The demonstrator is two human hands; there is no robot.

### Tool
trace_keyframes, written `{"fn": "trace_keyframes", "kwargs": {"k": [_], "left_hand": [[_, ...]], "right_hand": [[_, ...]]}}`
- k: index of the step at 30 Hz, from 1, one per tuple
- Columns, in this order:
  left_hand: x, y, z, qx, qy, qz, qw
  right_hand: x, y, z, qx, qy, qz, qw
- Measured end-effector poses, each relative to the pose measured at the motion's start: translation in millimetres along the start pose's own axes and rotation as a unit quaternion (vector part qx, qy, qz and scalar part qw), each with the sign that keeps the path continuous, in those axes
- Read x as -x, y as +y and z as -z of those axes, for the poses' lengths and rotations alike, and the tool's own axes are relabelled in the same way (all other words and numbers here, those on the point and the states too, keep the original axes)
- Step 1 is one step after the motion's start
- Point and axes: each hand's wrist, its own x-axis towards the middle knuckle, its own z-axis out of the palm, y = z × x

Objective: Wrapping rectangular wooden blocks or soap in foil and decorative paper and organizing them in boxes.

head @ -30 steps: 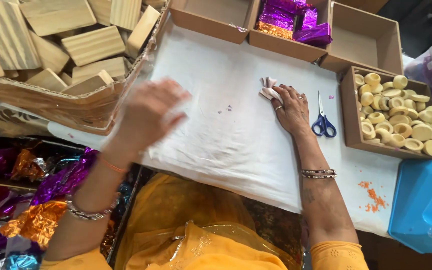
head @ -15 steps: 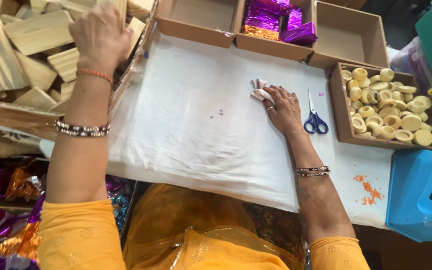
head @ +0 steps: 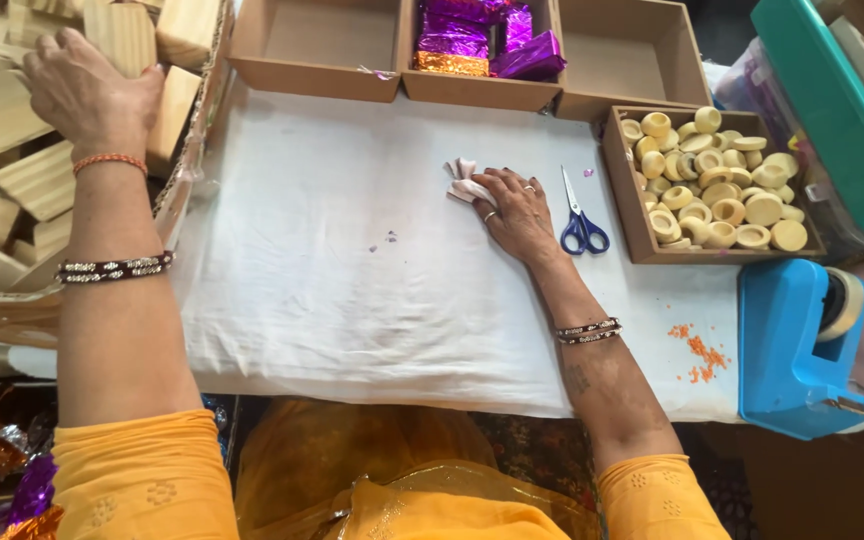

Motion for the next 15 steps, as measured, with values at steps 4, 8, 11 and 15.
{"fn": "trace_keyframes", "kwargs": {"k": [4, 8, 11, 15], "left_hand": [[6, 4, 7, -0.037, 0.048, -0.037, 0.998], [20, 33, 61, -0.030, 0.003, -0.008, 1.000], [22, 39, 69, 0.034, 0.179, -0.116, 0.976], [41, 85, 98, 0.075, 0.262, -0.247, 0.930]], "right_hand": [[-1, 2, 0, 0.006, 0.002, 0.008, 1.000], [0, 3, -1, 0.003, 0.004, 0.015, 1.000], [0, 0, 3, 0.006, 0.009, 0.013, 1.000], [0, -2, 7, 0.010, 0.018, 0.027, 0.999]]}}
